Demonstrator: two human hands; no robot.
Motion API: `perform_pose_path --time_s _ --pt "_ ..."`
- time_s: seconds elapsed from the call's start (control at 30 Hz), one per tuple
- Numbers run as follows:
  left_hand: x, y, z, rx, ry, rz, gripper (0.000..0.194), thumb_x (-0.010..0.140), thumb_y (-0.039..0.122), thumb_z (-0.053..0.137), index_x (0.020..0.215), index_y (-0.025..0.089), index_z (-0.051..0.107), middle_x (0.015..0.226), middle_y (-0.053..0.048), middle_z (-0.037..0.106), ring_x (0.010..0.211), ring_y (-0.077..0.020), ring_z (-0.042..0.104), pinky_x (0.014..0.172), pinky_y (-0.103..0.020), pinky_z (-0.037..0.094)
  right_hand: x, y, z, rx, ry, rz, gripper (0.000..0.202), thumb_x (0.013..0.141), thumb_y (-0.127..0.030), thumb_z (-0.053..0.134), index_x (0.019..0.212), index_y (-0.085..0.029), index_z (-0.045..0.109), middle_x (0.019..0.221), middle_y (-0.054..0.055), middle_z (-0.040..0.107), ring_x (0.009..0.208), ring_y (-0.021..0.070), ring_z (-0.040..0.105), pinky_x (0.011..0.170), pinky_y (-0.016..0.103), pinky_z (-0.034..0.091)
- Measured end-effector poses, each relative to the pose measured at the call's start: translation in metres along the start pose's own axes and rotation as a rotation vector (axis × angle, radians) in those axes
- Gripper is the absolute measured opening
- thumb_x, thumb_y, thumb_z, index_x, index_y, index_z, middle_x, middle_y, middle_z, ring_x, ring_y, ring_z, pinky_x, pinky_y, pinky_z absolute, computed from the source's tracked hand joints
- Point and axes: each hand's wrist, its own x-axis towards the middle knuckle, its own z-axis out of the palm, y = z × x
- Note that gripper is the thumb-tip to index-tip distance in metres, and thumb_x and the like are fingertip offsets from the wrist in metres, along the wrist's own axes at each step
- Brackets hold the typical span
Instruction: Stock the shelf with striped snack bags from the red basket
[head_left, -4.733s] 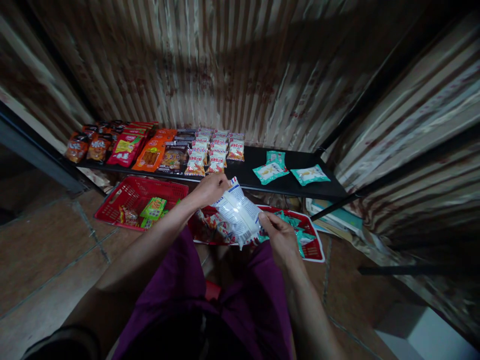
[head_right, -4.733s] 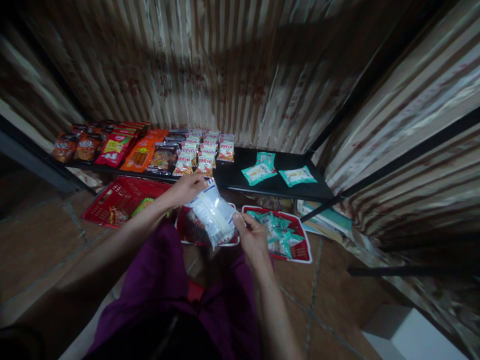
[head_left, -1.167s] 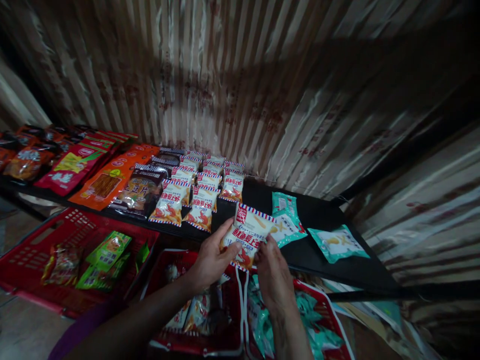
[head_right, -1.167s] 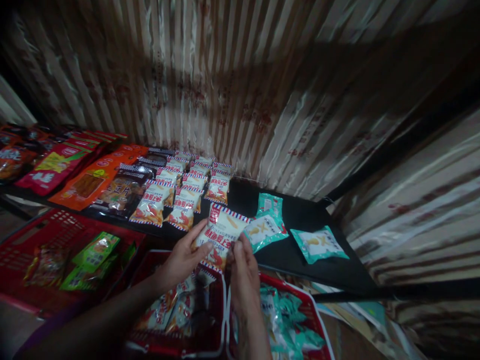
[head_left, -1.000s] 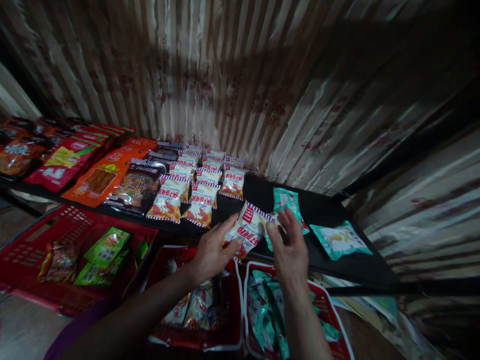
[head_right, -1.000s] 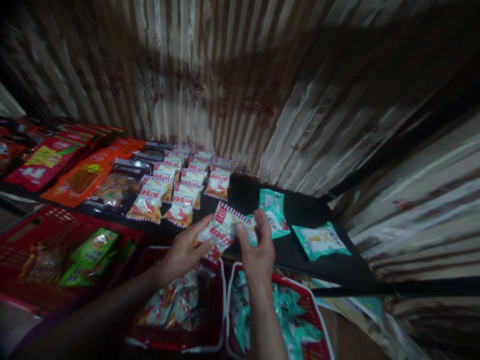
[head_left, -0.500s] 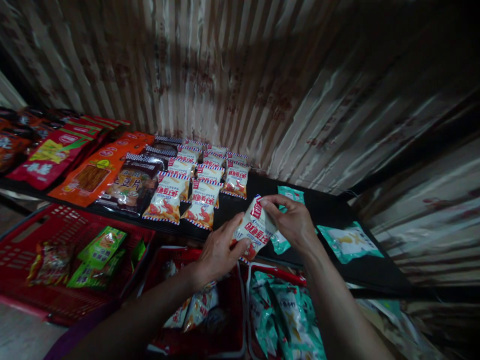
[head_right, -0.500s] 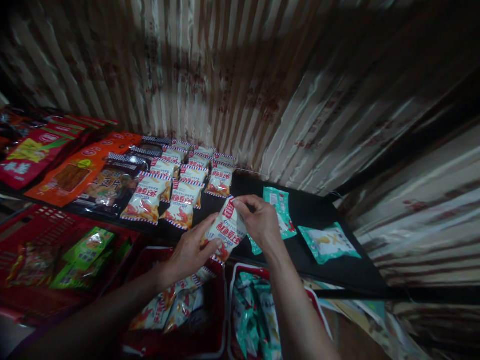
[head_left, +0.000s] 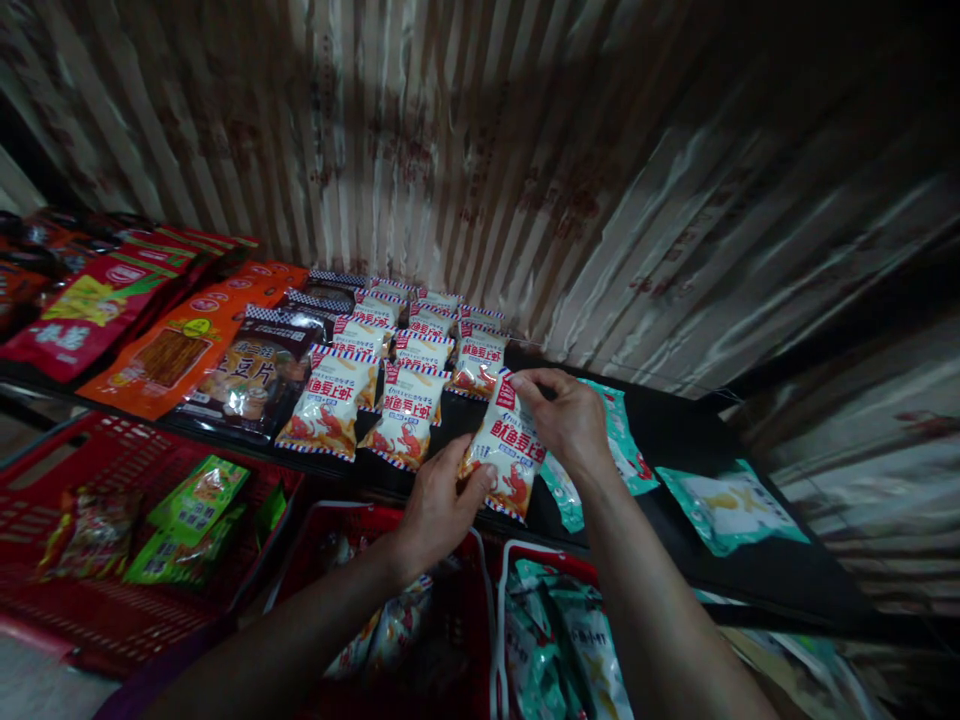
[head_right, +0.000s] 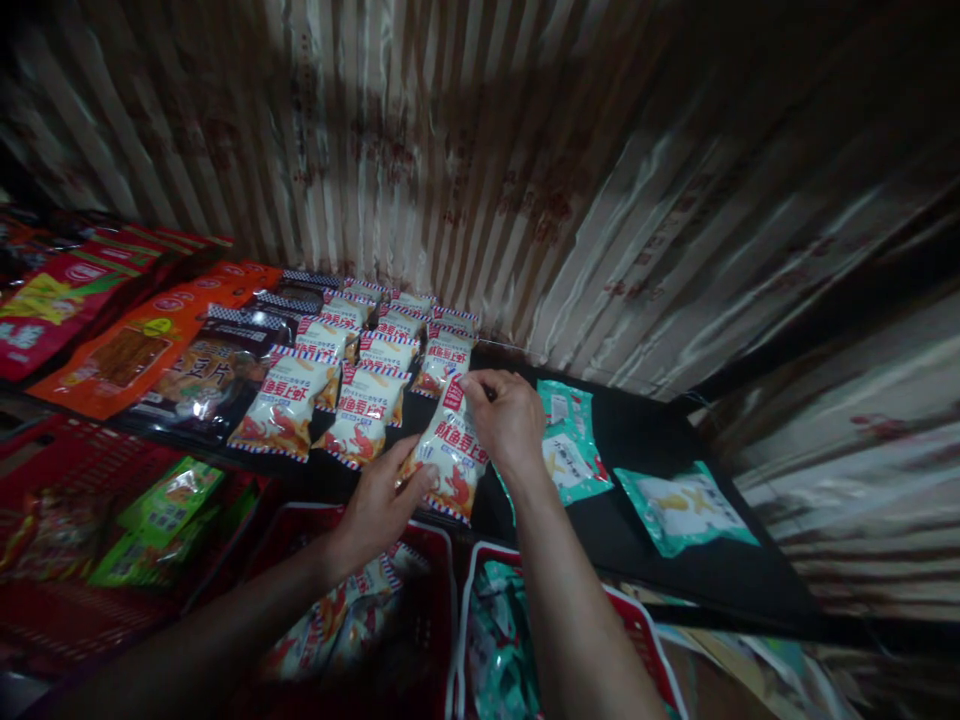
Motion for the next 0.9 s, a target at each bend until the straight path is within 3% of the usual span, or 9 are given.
perform_pose_path --time_s 0.27,0.37,0.47,0.57,0.73,0.8,0.9 --pt "0.006 0.000 0.004 -0.070 0.037 0.002 0.032 0.087 0.027 0.049 0.115 0.014 0.057 0.102 -0.007 0.067 0.090 -0.0175 0.061 0.082 -0.028 0.046 0.014 -0.002 0.005 -0.113 -0.053 0.015 0.025 0.077 -0.041 0.056 0.078 -0.022 0.072 0.076 0.003 0.071 0.069 0.0214 0.063 0.065 0.033 0.045" --pt "0.006 -0.002 0.005 -0.148 0.038 -0.014 0.031 0.087 0.028 0.049 0.113 0.015 0.058 0.102 -0.005 0.067 0.092 -0.0172 0.061 0.082 -0.027 0.047 0.012 0.003 0.002 -0.078 -0.017 -0.044 0.027 0.079 -0.042 0.055 0.084 -0.021 0.071 0.085 0.005 0.071 0.079 0.0230 0.064 0.075 0.037 0.047" --pt "0.008 -0.004 0.005 -0.217 0.081 -0.043 0.031 0.087 0.028 0.049 0.115 0.015 0.057 0.102 -0.005 0.067 0.089 -0.0162 0.062 0.079 -0.026 0.048 0.003 0.010 -0.003 0.023 0.155 -0.084 0.042 0.079 -0.048 0.056 0.108 -0.019 0.065 0.108 0.010 0.067 0.100 0.0250 0.061 0.090 0.042 0.045" --pt "0.011 -0.004 0.004 -0.222 0.129 -0.065 0.033 0.087 0.028 0.050 0.116 0.015 0.057 0.105 -0.005 0.067 0.091 -0.0169 0.062 0.082 -0.027 0.048 -0.019 0.018 -0.006 0.201 0.240 0.099 0.054 0.078 -0.053 0.055 0.119 -0.017 0.057 0.115 0.014 0.063 0.103 0.0250 0.060 0.092 0.045 0.045" --pt "0.014 -0.003 0.003 -0.234 0.101 -0.042 0.033 0.088 0.029 0.049 0.117 0.015 0.057 0.108 -0.006 0.067 0.095 -0.0177 0.062 0.085 -0.028 0.049 -0.059 0.022 0.008 0.520 0.032 0.443 0.067 0.069 -0.056 0.065 0.125 -0.021 0.052 0.101 0.010 0.069 0.093 0.0260 0.065 0.081 0.043 0.052" --pt "0.015 -0.004 0.005 -0.238 0.071 -0.023 0.034 0.088 0.029 0.048 0.119 0.016 0.056 0.110 -0.006 0.066 0.095 -0.0176 0.063 0.086 -0.029 0.050 -0.065 0.021 0.015 0.651 -0.002 0.505 0.073 0.066 -0.053 0.069 0.127 -0.020 0.048 0.094 0.009 0.070 0.083 0.0251 0.067 0.072 0.041 0.055" --pt "0.015 -0.007 0.009 -0.170 0.068 -0.003 0.045 0.087 0.027 0.048 0.131 0.017 0.046 0.121 -0.009 0.061 0.106 -0.0202 0.060 0.090 -0.033 0.050 -0.061 0.021 0.022 0.721 0.057 0.486 0.071 0.065 -0.049 0.072 0.125 -0.021 0.048 0.084 0.005 0.070 0.073 0.0219 0.067 0.062 0.035 0.055"
